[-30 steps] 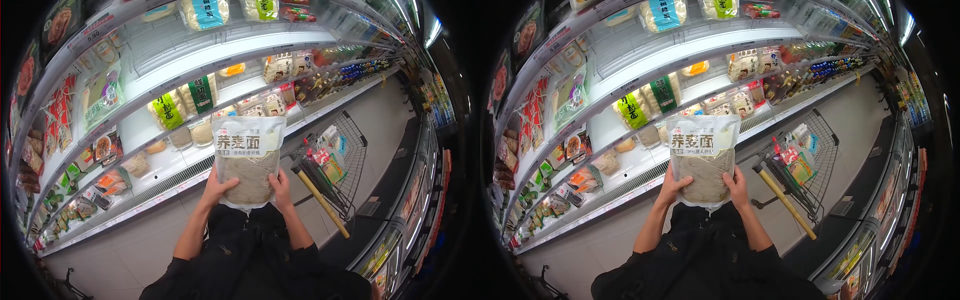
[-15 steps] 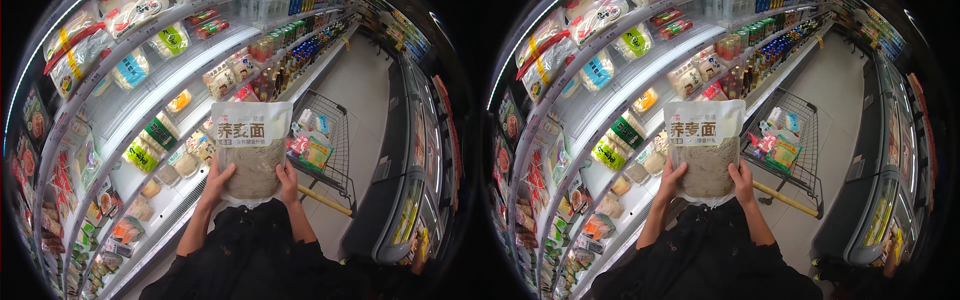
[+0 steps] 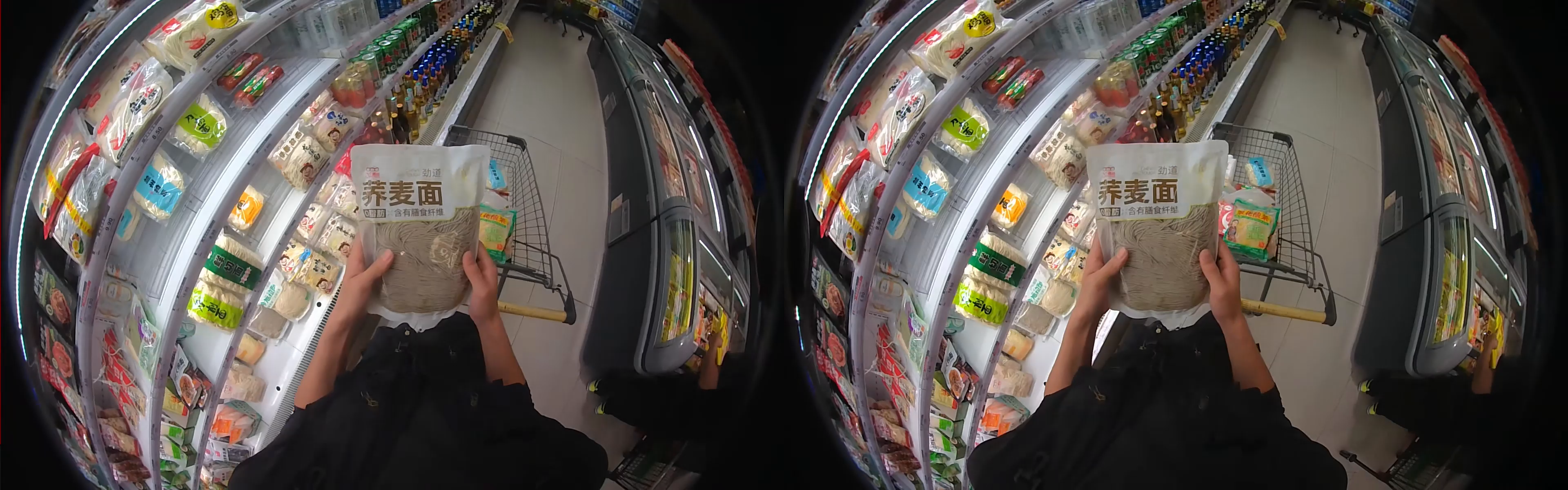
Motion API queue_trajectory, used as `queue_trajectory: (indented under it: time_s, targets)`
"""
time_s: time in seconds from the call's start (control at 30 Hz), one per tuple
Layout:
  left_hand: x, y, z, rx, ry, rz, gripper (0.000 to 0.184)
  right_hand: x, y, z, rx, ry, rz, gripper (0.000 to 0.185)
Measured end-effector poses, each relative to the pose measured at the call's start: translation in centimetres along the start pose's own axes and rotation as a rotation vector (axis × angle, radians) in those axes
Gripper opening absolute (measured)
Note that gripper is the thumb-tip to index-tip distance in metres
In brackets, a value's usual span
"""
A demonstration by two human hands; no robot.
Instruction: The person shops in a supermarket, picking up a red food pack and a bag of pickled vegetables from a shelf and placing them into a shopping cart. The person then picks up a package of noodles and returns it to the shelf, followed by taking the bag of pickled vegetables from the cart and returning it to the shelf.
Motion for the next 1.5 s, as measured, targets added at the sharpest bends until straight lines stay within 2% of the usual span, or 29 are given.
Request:
queue_trajectory:
  time_s: [0.17, 0.23, 0.3, 0.33, 0.37, 0.4, 0.43, 0.5, 0.53, 0.57, 0.6, 0.67, 0.77, 0.9, 1.0, 1.1, 1.17, 1.2, 1.27, 1.3, 1.37, 1.4, 1.5]
  targets:
    - [4.0, -1.2, 1.8, 0.003, 0.058, 0.186, 0.072, -2.5, 0.3, 0.5, 0.113, -0.153, 0.003, 0.064]
    - [6.0, -1.7, 2.3, 0.082, 0.181, 0.457, 0.074, -3.4, -0.1, 0.8, 0.161, -0.212, -0.014, 0.067]
    - [7.9, -2.4, 1.9, 0.042, 0.261, 0.438, 0.076, -4.7, -1.5, 0.8, 0.225, -0.252, 0.127, 0.069]
    - [8.8, -2.8, 1.7, 0.077, 0.355, 0.489, 0.077, -6.1, -3.1, 0.7, 0.254, -0.201, 0.348, 0.07]
    - [9.4, -2.9, 1.7, 0.109, 0.447, 0.538, 0.078, -6.8, -2.9, 0.6, 0.252, -0.21, 0.348, 0.07]
    - [9.4, -2.2, 2.3, 0.195, 0.498, 0.578, 0.082, -6.6, -2.4, 0.7, 0.269, 0.053, 0.604, 0.07]
    - [9.8, -1.6, 2.7, 0.19, 0.507, 0.575, 0.082, -6.4, -1.8, 0.4, 0.278, 0.322, 0.856, 0.07]
    - [10.4, -0.9, 3.4, 0.308, 0.412, 0.718, 0.088, -3.9, 1.8, -0.2, 0.447, 0.1, 0.944, 0.077]
    - [10.8, -0.3, 3.6, 0.314, 0.367, 0.77, 0.101, -3.5, 2.1, 0.1, 0.403, 0.225, 1.027, 0.079]
    - [11.4, 0.7, 3.8, 0.311, 0.379, 0.767, 0.101, -3.2, 2.5, 0.4, 0.358, 0.35, 1.106, 0.082]
    - [11.9, 1.7, 4.1, 0.228, 0.395, 0.602, 0.107, -3.5, 2.6, 0.7, 0.35, 0.343, 1.102, 0.082]
    - [13.7, 2.2, 4.0, 0.036, 0.421, 0.334, 0.12, -3.6, 3.2, 1.0, 0.366, 0.468, 1.218, 0.086]
    - [14.9, 2.7, 4.2, 0.077, 0.426, 0.37, 0.115, -4.2, 5.0, 2.1, 0.326, 0.568, 1.283, 0.087]
    - [15.9, 2.9, 4.7, 0.059, 0.431, 0.377, 0.114, -5.7, 3.4, 1.9, 0.347, 0.585, 1.275, 0.086]
    - [16.7, 3.2, 5.1, 0.081, 0.422, 0.387, 0.115, -6.2, 4.1, 2.1, 0.311, 0.553, 1.33, 0.085]
    - [17.4, 3.7, 5.6, -0.025, 0.426, 0.334, 0.117, -7.4, 5.0, 2.3, 0.362, 0.499, 1.357, 0.086]
    - [17.5, 4.8, 5.8, -0.175, 0.387, 0.271, 0.106, -10.0, 3.5, 2.6, 0.163, 0.466, 1.001, 0.082]
    - [17.3, 5.8, 6.2, -0.176, 0.38, 0.273, 0.106, -11.5, 2.1, 2.1, 0.168, 0.469, 1.005, 0.082]
    - [16.5, 7.8, 7.2, -0.086, 0.376, 0.297, 0.095, -14.9, -1.5, 0.9, 0.239, 0.153, 0.761, 0.073]
    - [16.4, 7.7, 7.3, -0.087, 0.372, 0.3, 0.095, -15.5, -1.6, 0.9, 0.241, 0.155, 0.765, 0.073]
    - [16.8, 6.9, 7.4, -0.056, 0.446, 0.172, 0.081, -17.1, -2.2, 0.8, 0.302, -0.169, 0.803, 0.068]
    - [17.1, 6.7, 7.2, -0.078, 0.439, 0.186, 0.086, -17.5, -2.0, 0.9, 0.219, -0.234, 0.633, 0.069]
    - [18.2, 6.7, 6.5, -0.002, 0.485, 0.314, 0.093, -17.4, -2.0, 1.3, 0.2, -0.348, 0.534, 0.077]
Point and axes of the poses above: each hand's wrist, its own z-axis towards the middle knuckle, its own x-axis out of the palm, y = z × x, the point moved 3 cm from there along z, towards the middle knuckle, and after that the axes turned 7 degrees about z, right-handed, at the moved point
